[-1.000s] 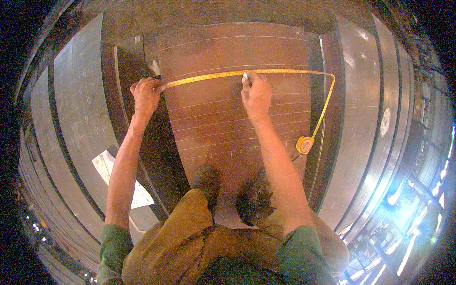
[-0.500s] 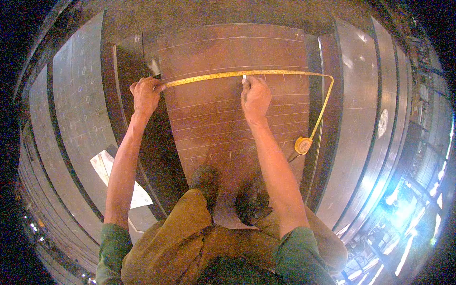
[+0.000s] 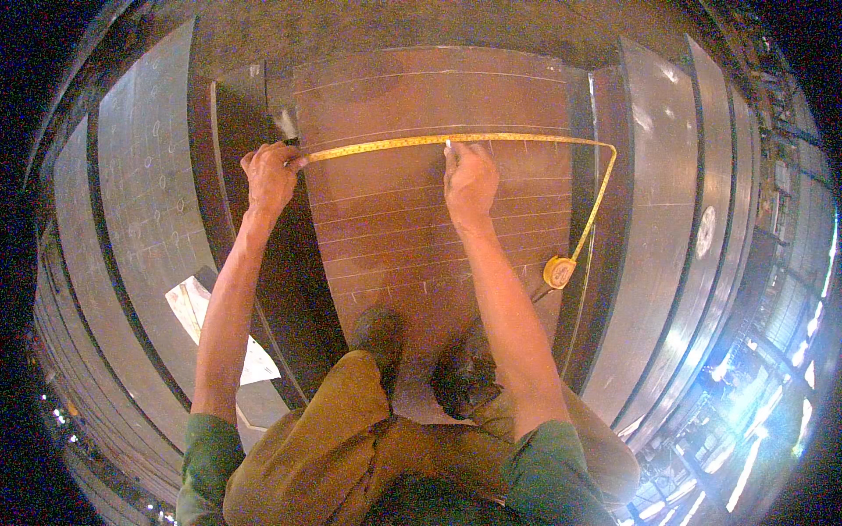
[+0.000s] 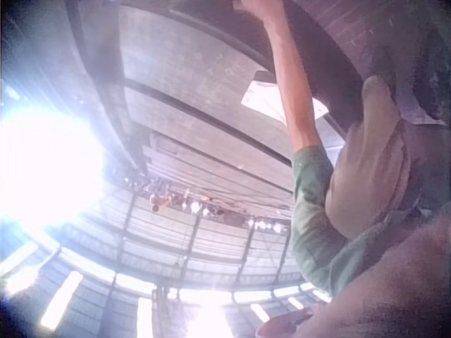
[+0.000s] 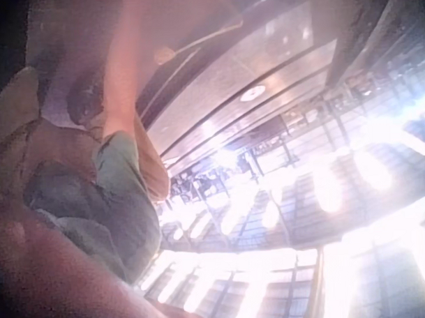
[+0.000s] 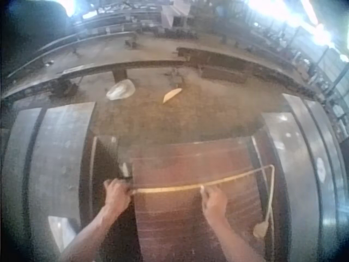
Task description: The person uses a tape measure and a white marker to measure and mark multiple horizontal lines on a large reddish-brown metal sheet. They repeatedly extend the tape, align it, and mark points along the sheet's surface. A white paper with markings is visible nearby.
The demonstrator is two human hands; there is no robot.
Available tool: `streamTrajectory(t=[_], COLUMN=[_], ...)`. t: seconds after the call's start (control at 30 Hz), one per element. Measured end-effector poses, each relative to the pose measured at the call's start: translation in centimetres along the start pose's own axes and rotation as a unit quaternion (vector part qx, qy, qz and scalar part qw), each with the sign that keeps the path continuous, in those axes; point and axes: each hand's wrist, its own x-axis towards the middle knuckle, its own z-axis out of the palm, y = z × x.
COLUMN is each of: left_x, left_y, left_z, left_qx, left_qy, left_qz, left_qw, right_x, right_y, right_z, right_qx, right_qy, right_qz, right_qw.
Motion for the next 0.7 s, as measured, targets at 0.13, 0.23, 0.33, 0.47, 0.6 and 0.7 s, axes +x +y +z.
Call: streamTrajectory(t=[0.13, 0.23, 0.33, 0.47, 0.6, 0.7], left_x=[-0.1, -0.1, -0.1, 0.0, -0.1, -0.1], left_y=[-0.1, -0.1, -0.1, 0.0, -0.1, -0.3], left_z=[0.0, -0.1, -0.1, 0.0, 0.0, 0.0], left_qx=[-0.002, 0.002, 0.002, -0.001, 0.003, -0.002], left_qy=[0.004, -0.005, 0.001, 0.002, 0.0, 0.002], left_qz=[-0.001, 0.0, 0.002, 0.0, 0.005, 0.003], left_qw=[1.0, 1.0, 1.0, 1.0, 1.0, 1.0], right_x=[0.0, -0.3, -0.4, -0.5, -0.5, -0.4], right_y=[0.0, -0.1, 0.1, 0.3, 0.1, -0.3], right_z=[-0.1, -0.5, -1.0, -0.9, -0.6, -0.3], right_qx=[0.008, 0.047, 0.009, 0.006, 0.015, 0.015], right_qy=[-0.004, 0.018, 0.01, 0.025, 0.016, 0.013], right_qz=[0.021, 0.088, 0.056, 0.021, 0.015, 0.018], right_qw=[1.0, 0.995, 0.998, 0.999, 1.0, 1.0])
